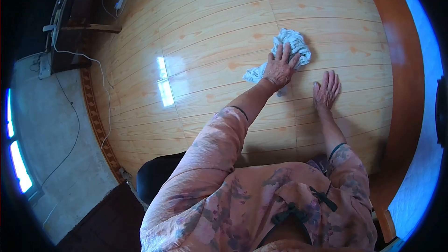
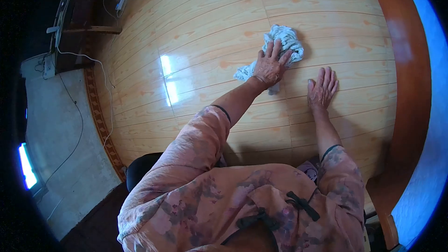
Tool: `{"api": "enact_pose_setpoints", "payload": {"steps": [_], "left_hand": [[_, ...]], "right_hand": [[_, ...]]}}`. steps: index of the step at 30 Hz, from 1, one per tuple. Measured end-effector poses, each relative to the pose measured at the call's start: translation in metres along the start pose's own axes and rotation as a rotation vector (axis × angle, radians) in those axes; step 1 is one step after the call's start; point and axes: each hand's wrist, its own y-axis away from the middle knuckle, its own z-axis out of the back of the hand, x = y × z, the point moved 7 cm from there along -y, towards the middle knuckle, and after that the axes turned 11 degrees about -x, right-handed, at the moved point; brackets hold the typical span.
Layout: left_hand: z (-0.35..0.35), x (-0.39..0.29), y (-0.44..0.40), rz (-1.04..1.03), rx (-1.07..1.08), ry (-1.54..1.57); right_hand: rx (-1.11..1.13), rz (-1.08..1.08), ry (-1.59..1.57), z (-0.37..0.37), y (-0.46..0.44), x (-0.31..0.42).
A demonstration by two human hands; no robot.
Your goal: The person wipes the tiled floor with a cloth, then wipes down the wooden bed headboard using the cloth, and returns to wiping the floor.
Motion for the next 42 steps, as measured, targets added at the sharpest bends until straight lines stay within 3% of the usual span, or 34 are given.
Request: {"api": "enact_pose_setpoints", "payload": {"steps": [6, 10, 13, 16, 17, 19, 20, 22, 23, 26, 27, 28, 29, 30, 31, 32, 33, 34, 36, 38, 42], "left_hand": [[0.012, 0.086, 0.011, 0.206, -0.052, -0.102], [0.066, 0.201, 0.075, 0.536, -0.177, -0.256], [0.106, 0.287, 0.170, 0.795, -0.314, -0.386], [0.135, 0.353, 0.279, 1.186, -0.406, -0.380], [0.145, 0.366, 0.307, 1.298, -0.380, -0.582], [0.172, 0.369, 0.335, 1.711, -0.239, -0.519], [0.188, 0.349, 0.328, 1.715, -0.268, -0.404], [0.182, 0.379, 0.341, 1.676, -0.337, -0.396], [0.165, 0.404, 0.326, 1.439, -0.298, -0.290], [0.172, 0.343, 0.194, 1.323, -0.697, 0.166], [0.130, 0.379, 0.177, 0.988, -0.718, 0.159], [0.138, 0.316, 0.122, 0.917, -0.747, 0.274], [0.117, 0.288, 0.088, 0.682, -0.612, 0.247], [0.097, 0.249, 0.051, 0.675, -0.393, 0.311], [0.086, 0.204, 0.017, 0.501, -0.599, 0.135], [0.066, 0.157, -0.006, 0.252, -0.572, 0.075], [0.041, 0.122, -0.025, 0.289, -0.413, 0.346], [-0.006, 0.089, -0.039, 0.281, -0.014, 0.289], [-0.027, 0.007, -0.029, -0.040, -0.273, 0.130], [-0.013, -0.039, -0.024, -0.220, -0.143, 0.124], [-0.032, -0.027, -0.042, -0.239, -0.070, 0.134]], "right_hand": [[-0.030, 0.044, -0.007, 0.000, -0.002, 0.005], [-0.033, 0.072, -0.006, -0.001, 0.000, 0.005], [-0.043, 0.078, -0.008, -0.004, 0.001, 0.005], [-0.035, 0.066, -0.012, 0.000, 0.000, 0.005], [-0.027, 0.054, -0.009, 0.001, 0.000, 0.004], [-0.015, 0.037, 0.002, 0.003, -0.001, 0.003], [-0.006, 0.032, 0.006, 0.003, -0.001, 0.004], [0.013, 0.014, 0.008, 0.005, -0.003, 0.004], [0.010, 0.014, 0.004, 0.006, -0.003, 0.005], [0.004, 0.014, 0.008, 0.006, -0.003, 0.005], [0.001, 0.016, 0.013, 0.006, -0.002, 0.004], [-0.001, 0.027, 0.012, 0.004, -0.002, 0.004], [0.000, 0.032, 0.021, 0.004, -0.001, 0.004], [0.004, 0.041, 0.027, 0.003, 0.001, 0.003], [-0.003, 0.045, 0.032, -0.001, -0.001, 0.004], [-0.008, 0.057, 0.036, -0.003, -0.001, 0.005], [-0.014, 0.062, 0.046, -0.004, 0.000, 0.004], [-0.021, 0.064, 0.060, -0.005, 0.000, 0.002], [-0.023, 0.075, 0.068, -0.006, -0.001, 0.000], [-0.040, 0.076, 0.049, -0.009, 0.000, -0.001], [-0.043, 0.074, 0.010, -0.005, -0.003, -0.001]]}}
